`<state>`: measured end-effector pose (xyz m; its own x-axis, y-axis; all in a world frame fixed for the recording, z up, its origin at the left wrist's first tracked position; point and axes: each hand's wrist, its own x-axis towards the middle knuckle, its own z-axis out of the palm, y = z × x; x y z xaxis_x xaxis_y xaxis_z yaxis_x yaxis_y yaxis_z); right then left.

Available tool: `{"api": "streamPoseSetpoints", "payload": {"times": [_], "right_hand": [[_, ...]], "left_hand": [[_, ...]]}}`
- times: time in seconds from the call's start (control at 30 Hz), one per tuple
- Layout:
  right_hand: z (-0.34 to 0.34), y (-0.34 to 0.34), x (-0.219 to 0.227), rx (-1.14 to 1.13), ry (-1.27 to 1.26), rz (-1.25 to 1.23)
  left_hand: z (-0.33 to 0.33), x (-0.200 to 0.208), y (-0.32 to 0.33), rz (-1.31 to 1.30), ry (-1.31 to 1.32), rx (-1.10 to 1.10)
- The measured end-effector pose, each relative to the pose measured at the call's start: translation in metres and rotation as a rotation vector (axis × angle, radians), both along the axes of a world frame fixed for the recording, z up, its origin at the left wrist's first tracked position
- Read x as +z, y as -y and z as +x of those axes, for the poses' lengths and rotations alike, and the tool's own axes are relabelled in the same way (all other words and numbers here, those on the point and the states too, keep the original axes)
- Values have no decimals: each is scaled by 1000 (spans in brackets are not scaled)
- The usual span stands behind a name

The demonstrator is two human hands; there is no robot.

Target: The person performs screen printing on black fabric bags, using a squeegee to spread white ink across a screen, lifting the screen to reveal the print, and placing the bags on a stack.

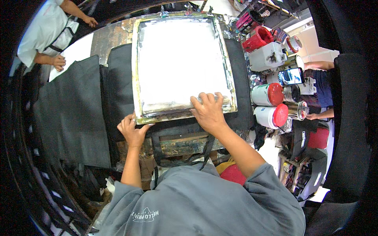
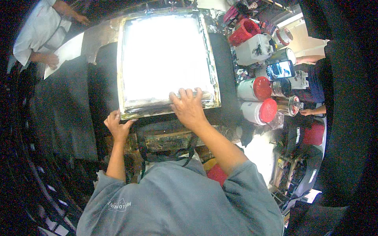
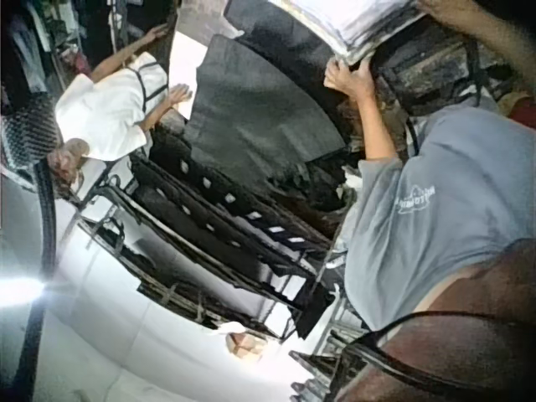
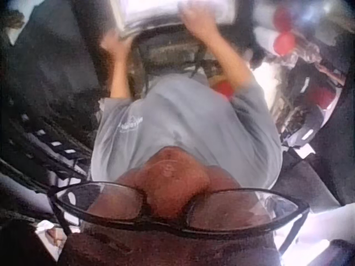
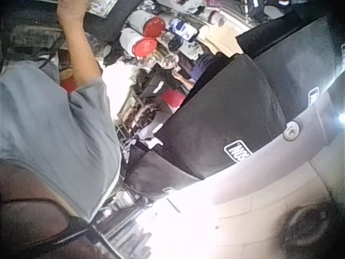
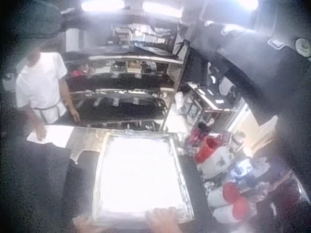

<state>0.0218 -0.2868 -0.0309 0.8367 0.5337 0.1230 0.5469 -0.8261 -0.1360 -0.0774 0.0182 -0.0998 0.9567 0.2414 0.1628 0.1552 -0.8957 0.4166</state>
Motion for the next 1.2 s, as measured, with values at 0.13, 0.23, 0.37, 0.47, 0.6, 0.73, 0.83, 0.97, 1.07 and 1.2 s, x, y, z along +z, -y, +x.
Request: {"api": "streamPoseSetpoints", "payload": {"times": [0.13,0.23,0.37,0.47,0.6,0.73,0.83,0.97,1.07,1.2], "right_hand": [[19,-2,94,-17,48,45],[72,-5,147,0,442,59],[140,-19,215,32,528,114],[165,-27,238,4,497,140],[171,-32,260,-80,372,148],[160,-28,254,-60,433,218],[167,-26,250,-42,503,208],[191,-37,275,4,367,176],[199,-23,254,-55,515,96],[191,-21,250,-67,506,124]], "left_hand": [[22,68,18,-714,334,37],[67,138,26,-807,492,55],[65,74,-4,-437,301,102],[-18,1,-1,301,-269,355],[-29,-6,2,229,-285,285],[-22,-5,0,-135,54,97],[26,86,20,-311,250,-7],[56,194,5,-487,380,87],[50,220,-59,-565,533,134],[1,240,-197,-508,457,235]]}}
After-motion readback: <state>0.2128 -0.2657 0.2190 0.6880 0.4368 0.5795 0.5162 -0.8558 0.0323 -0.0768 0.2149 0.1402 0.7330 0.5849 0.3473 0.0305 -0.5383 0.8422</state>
